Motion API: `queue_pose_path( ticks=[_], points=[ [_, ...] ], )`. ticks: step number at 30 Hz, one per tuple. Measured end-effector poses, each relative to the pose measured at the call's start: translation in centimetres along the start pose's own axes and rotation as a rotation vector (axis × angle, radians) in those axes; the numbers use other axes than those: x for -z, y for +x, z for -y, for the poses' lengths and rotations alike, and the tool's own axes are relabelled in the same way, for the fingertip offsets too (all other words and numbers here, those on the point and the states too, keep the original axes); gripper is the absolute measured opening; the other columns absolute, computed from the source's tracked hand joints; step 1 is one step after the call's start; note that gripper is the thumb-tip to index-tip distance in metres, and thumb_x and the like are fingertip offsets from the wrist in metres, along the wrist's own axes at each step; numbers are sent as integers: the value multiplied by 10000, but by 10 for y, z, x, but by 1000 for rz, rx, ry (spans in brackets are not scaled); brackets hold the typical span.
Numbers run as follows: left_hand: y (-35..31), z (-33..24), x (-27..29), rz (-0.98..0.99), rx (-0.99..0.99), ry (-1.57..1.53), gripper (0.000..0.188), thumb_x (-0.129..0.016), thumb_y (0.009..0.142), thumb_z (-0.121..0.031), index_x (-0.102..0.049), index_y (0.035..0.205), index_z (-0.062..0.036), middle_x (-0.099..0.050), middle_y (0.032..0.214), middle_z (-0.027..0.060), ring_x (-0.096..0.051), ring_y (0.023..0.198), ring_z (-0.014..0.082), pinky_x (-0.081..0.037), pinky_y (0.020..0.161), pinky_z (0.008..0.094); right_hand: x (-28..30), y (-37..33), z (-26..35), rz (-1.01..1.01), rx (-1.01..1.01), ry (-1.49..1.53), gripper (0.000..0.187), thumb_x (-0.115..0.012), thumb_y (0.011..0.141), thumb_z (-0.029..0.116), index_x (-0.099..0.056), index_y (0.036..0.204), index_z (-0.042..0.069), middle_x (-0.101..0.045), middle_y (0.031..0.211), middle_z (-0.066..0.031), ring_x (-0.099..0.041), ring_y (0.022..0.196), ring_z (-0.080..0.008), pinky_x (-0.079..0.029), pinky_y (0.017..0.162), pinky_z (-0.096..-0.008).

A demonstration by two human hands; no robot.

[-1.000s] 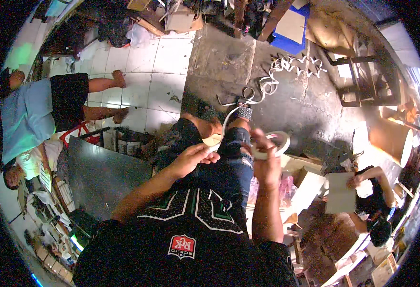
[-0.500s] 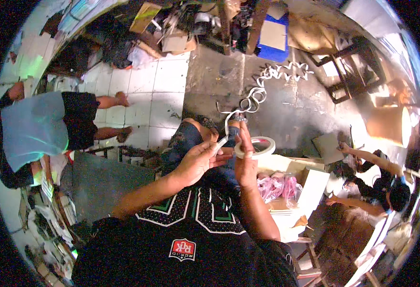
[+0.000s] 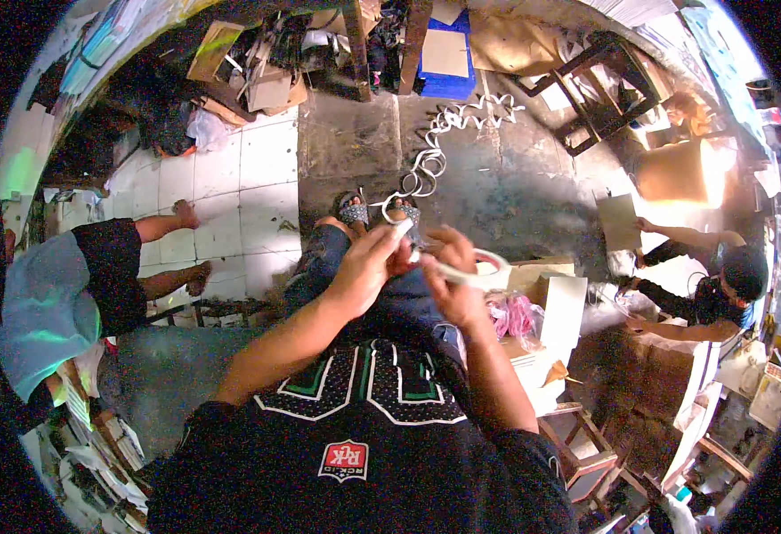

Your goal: The person unwinds a long white ribbon from a large wooden spool by hand and then wraps the ribbon around a smaller white core.

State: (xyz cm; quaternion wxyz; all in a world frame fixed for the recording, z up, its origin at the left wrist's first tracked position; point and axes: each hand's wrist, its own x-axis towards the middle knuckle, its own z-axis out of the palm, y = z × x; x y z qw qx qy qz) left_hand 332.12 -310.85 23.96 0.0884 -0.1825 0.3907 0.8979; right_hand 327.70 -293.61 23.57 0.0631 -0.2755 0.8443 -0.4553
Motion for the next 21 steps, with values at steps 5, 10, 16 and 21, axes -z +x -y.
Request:
queue_pose_path(
  ticks=[5, 10, 16, 21],
  points=[
    [62, -31, -54, 389, -50, 235, 305, -455, 1013, -289, -564, 892, -30, -588, 798, 35, -590, 707, 115, -528, 670, 279, 72, 12, 3, -257, -228, -131, 125, -577, 891, 130, -594, 991, 57, -596, 1019, -128, -533, 1036, -265, -412, 935, -420],
    [30, -59, -140, 794, -513, 439, 286, -480, 996, -293, -552, 917, -27, -594, 760, 53, -628, 702, 140, -508, 641, 289, 207, -23, -6, -664, -43, -114, 341, -504, 974, 302, -575, 1036, -26, -577, 927, -99, -553, 844, -183, -464, 779, -315],
    [53, 51, 63, 679, 48, 972, 272, -435, 942, -214, -603, 873, -11, -598, 672, 74, -655, 663, 250, -516, 587, 416, 177, -43, -16, -549, -268, -163, 257, -503, 966, 215, -625, 1060, 9, -614, 998, -87, -564, 903, -204, -451, 814, -314],
    [-9, 38, 95, 441, 224, 562, 248, -443, 999, -192, -593, 1016, 5, -663, 807, 95, -643, 705, 175, -527, 676, 300, 56, -15, 13, 69, -461, 219, 153, -578, 927, 110, -631, 1015, -3, -623, 984, -102, -554, 947, -173, -445, 833, -302]
  ],
)
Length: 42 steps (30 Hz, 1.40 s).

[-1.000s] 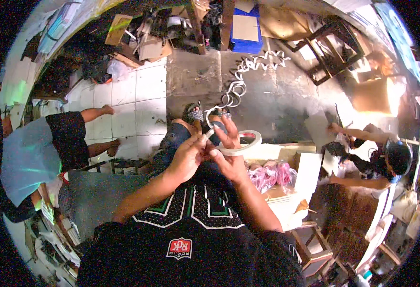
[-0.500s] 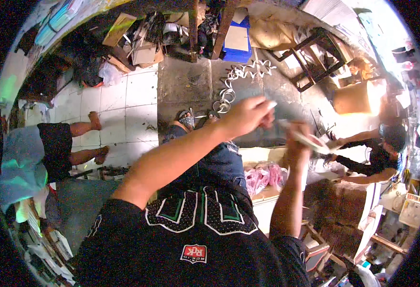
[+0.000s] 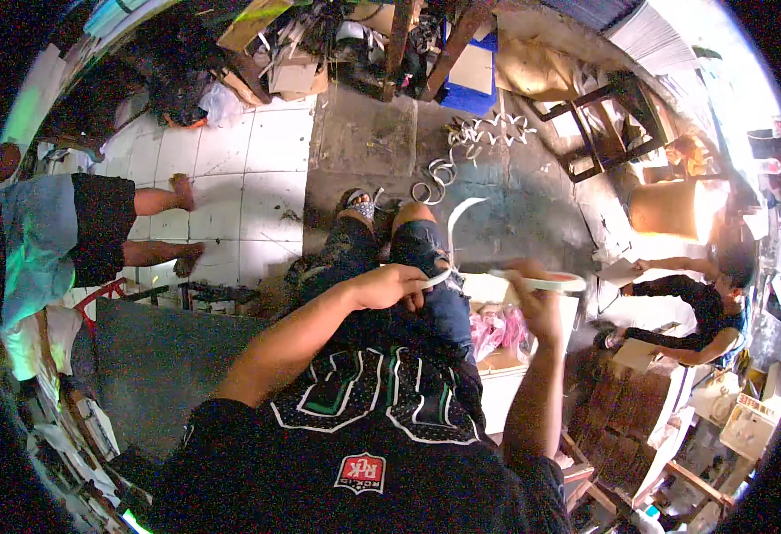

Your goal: The person unwinds a long white ribbon from a large wooden spool by hand and then wraps the ribbon around a smaller white core.

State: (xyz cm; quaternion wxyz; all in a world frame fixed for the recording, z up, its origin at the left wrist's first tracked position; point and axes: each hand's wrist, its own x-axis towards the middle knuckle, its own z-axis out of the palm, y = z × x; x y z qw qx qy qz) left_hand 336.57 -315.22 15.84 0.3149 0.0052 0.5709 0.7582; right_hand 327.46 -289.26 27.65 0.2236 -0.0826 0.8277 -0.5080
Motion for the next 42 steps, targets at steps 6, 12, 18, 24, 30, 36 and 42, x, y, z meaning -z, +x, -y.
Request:
queue_pose_path(
  ticks=[6, 12, 18, 24, 30, 36, 42],
  points=[
    [-25, -19, 3, -91, 39, 16, 182, -482, 982, -116, -579, 1039, 26, -672, 871, 101, -649, 784, 167, -525, 741, 304, -58, 31, 7, 399, 134, -64, 163, -605, 917, 122, -640, 998, -15, -643, 996, -138, -605, 952, -231, -467, 834, -348],
    [-30, 0, -5, -126, -53, -63, 212, -489, 966, -88, -564, 1105, 53, -679, 933, 108, -652, 874, 171, -518, 824, 306, -63, 32, -11, 452, 145, -44, 184, -628, 904, 148, -662, 1013, 3, -662, 987, -127, -620, 931, -225, -479, 819, -342],
    [-30, 1, -9, -142, -81, -166, 235, -485, 963, -73, -575, 1134, 62, -676, 1007, 112, -646, 933, 176, -504, 873, 303, -64, 33, -3, 362, 302, -98, 150, -631, 885, 135, -669, 917, -7, -671, 936, -146, -634, 860, -247, -492, 774, -348],
    [-30, 1, -8, -111, -110, -90, 299, -480, 953, -49, -547, 1225, 54, -668, 1060, 98, -629, 988, 164, -479, 906, 291, -72, 50, 0, 566, 464, -299, 170, -617, 865, 134, -666, 800, -15, -664, 792, -167, -628, 754, -292, -490, 697, -379],
    [-27, 9, -9, -144, -107, -141, 376, -498, 919, -10, -499, 1291, 42, -654, 1109, 92, -614, 1033, 152, -453, 935, 280, -73, 63, -10, 608, 464, -325, 202, -641, 855, 193, -679, 809, 0, -671, 799, -158, -633, 764, -319, -488, 708, -392],
    [-24, 16, -11, -147, -90, -243, 424, -471, 871, 63, -492, 1293, 38, -648, 1123, 99, -618, 1047, 160, -456, 921, 268, -78, 66, -13, 628, 334, -450, 207, -641, 851, 225, -691, 788, 34, -664, 788, -133, -624, 743, -304, -471, 680, -404],
    [-26, 15, -12, -160, -75, -257, 436, -464, 848, 80, -500, 1281, 37, -633, 1148, 95, -621, 1051, 174, -462, 921, 279, -82, 62, -14, 533, 355, -524, 170, -686, 813, 212, -693, 794, 43, -651, 794, -130, -620, 752, -296, -479, 687, -390]
  ],
)
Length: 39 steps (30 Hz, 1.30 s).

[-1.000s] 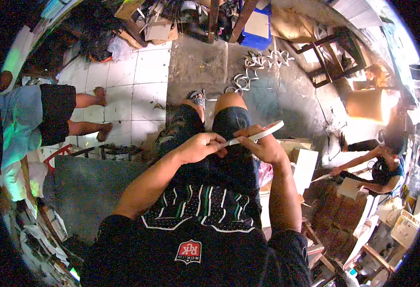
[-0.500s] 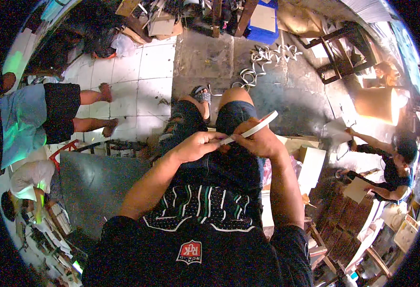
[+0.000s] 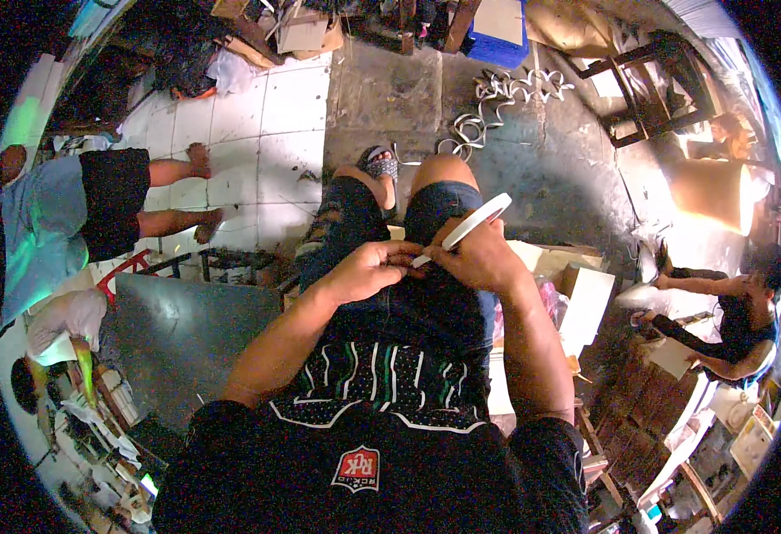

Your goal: The person unwinds a long white ribbon from a large wooden spool by hand and then wraps the ribbon around a smaller white core.

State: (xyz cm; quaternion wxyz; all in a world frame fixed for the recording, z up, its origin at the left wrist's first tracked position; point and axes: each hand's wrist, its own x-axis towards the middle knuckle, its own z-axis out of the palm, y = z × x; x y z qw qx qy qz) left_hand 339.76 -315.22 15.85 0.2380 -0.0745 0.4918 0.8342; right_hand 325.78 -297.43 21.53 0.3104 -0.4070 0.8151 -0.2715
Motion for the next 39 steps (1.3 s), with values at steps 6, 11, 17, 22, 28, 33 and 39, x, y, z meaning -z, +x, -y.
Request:
queue_pose_path(
  ticks=[6, 11, 17, 22, 28, 33, 39],
  points=[
    [0, 0, 1, -7, -23, 34, 435, -470, 849, 76, -501, 1281, 35, -629, 1152, 95, -619, 1053, 175, -462, 924, 288, 6, 2, 7, 59, -104, -76, 194, -677, 822, 263, -685, 817, 69, -654, 830, -112, -616, 839, -304, -453, 787, -419],
    [0, 1, 2, -9, -7, 11, 428, -472, 854, 71, -504, 1279, 32, -629, 1148, 92, -617, 1051, 172, -461, 932, 288, 4, 3, 7, 136, -171, -68, 196, -674, 826, 281, -686, 823, 86, -659, 880, -95, -598, 910, -309, -415, 857, -431],
    [0, -2, 2, -12, 13, 28, 416, -492, 868, 48, -503, 1283, 30, -629, 1144, 88, -612, 1056, 162, -461, 938, 277, 5, 5, 10, 138, -163, -105, 213, -667, 833, 308, -692, 837, 96, -662, 899, -89, -593, 968, -302, -388, 885, -440],
    [1, 1, 4, -17, -12, 11, 377, -520, 893, 10, -515, 1268, 44, -635, 1129, 87, -610, 1042, 149, -469, 927, 268, 5, 9, 9, 190, -255, -76, 225, -665, 832, 325, -693, 840, 103, -661, 905, -86, -594, 977, -304, -377, 888, -444],
    [3, -3, -1, -82, -4, 13, 306, -576, 929, -80, -569, 1205, 51, -663, 1060, 82, -621, 964, 125, -496, 856, 253, -1, 6, 1, 93, -109, -164, 250, -618, 845, 375, -685, 827, 135, -682, 830, -114, -639, 854, -356, -409, 774, -524],
    [6, -14, -9, -191, 27, 178, 237, -578, 929, -81, -612, 1128, 44, -685, 992, 71, -632, 912, 117, -501, 810, 250, 6, 5, 14, 129, -154, -143, 232, -641, 843, 345, -689, 858, 119, -672, 869, -98, -614, 900, -323, -395, 834, -479],
    [1, -13, -9, -195, -31, 249, 240, -578, 932, -86, -602, 1122, 57, -694, 954, 91, -650, 888, 130, -509, 808, 263, 15, -14, -9, -10, 22, 454, 269, -663, 858, 292, -693, 948, 40, -681, 921, -109, -633, 845, -234, -471, 770, -367]
  ],
)
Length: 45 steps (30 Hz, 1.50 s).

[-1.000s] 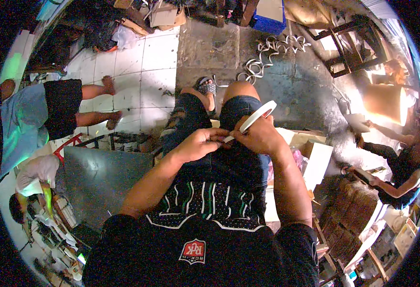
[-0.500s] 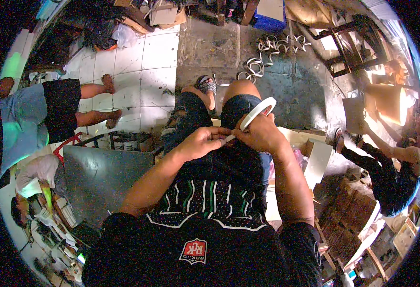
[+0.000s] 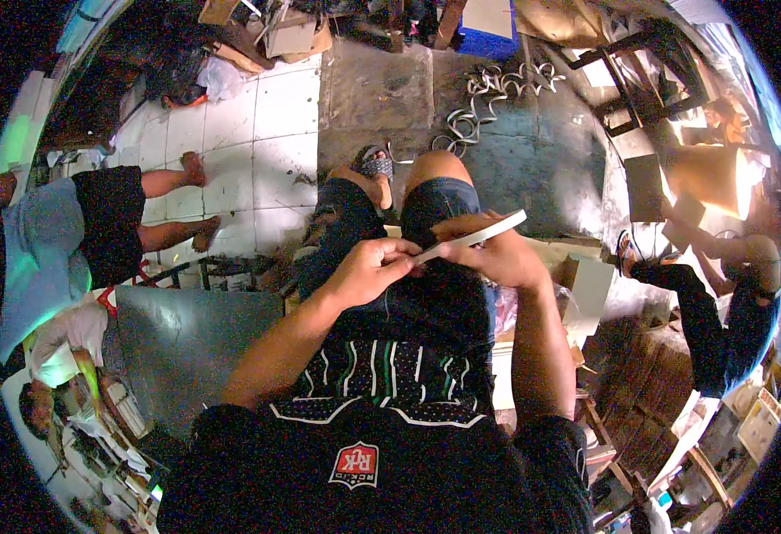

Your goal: The person unwinds a long white ribbon from a large wooden spool by hand and then wraps the ribbon around a smaller white core.

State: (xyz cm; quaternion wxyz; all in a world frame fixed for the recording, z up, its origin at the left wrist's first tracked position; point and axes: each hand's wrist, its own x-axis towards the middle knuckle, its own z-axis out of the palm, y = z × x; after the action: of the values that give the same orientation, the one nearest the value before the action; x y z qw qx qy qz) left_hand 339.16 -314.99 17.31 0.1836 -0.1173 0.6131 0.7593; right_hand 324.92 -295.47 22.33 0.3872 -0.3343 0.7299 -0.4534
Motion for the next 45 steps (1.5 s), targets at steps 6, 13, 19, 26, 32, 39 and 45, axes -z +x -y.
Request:
queue_pose_path(
  ticks=[6, 13, 19, 26, 32, 39, 45],
  points=[
    [-21, -2, 10, -1, 41, 9, 242, -568, 941, -90, -589, 1125, 67, -694, 970, 112, -662, 894, 144, -516, 840, 274, 29, -22, -32, -560, -128, 545, 312, -680, 882, 292, -650, 971, -5, -646, 888, -51, -574, 856, -141, -455, 792, -299],
    [-39, -12, 10, -15, 82, 10, 240, -563, 949, -90, -581, 1135, 61, -688, 974, 120, -663, 897, 159, -523, 842, 287, 19, -14, -61, -467, -243, 289, 302, -674, 892, 322, -629, 866, 25, -599, 776, 7, -527, 746, -102, -437, 684, -283],
    [-53, -23, 13, -59, 81, -65, 222, -565, 947, -78, -552, 1128, 49, -681, 995, 149, -671, 908, 196, -539, 837, 319, 10, -10, -65, -431, -242, 350, 282, -687, 882, 296, -628, 826, 25, -590, 723, 4, -521, 675, -102, -431, 611, -267],
    [-67, -27, 14, -50, 47, -104, 208, -551, 948, -52, -491, 1125, 40, -676, 1004, 176, -672, 912, 211, -540, 843, 332, 5, -14, -66, -474, -235, 344, 257, -724, 853, 261, -622, 817, 28, -605, 710, -8, -540, 668, -105, -444, 606, -277],
    [-76, -33, 10, -70, 60, -29, 206, -547, 951, -50, -476, 1125, 33, -677, 997, 178, -672, 902, 211, -540, 838, 331, -2, -14, -73, -494, -214, 394, 226, -754, 823, 216, -631, 822, 27, -640, 723, -26, -572, 681, -105, -468, 626, -265],
    [-82, -34, 13, -94, 91, -34, 202, -532, 947, -26, -470, 1131, 31, -677, 996, 177, -665, 919, 190, -526, 841, 306, -12, -9, -55, -555, -300, 230, 205, -751, 821, 178, -635, 851, 11, -656, 755, -31, -588, 711, -98, -480, 658, -269],
    [-84, -32, 15, -110, 61, -11, 210, -560, 947, -64, -478, 1122, 17, -686, 964, 184, -682, 880, 215, -542, 807, 331, -20, -6, -59, -618, -298, 116, 233, -788, 779, 192, -635, 810, 19, -661, 709, -56, -596, 661, -106, -482, 610, -286]
  ],
)
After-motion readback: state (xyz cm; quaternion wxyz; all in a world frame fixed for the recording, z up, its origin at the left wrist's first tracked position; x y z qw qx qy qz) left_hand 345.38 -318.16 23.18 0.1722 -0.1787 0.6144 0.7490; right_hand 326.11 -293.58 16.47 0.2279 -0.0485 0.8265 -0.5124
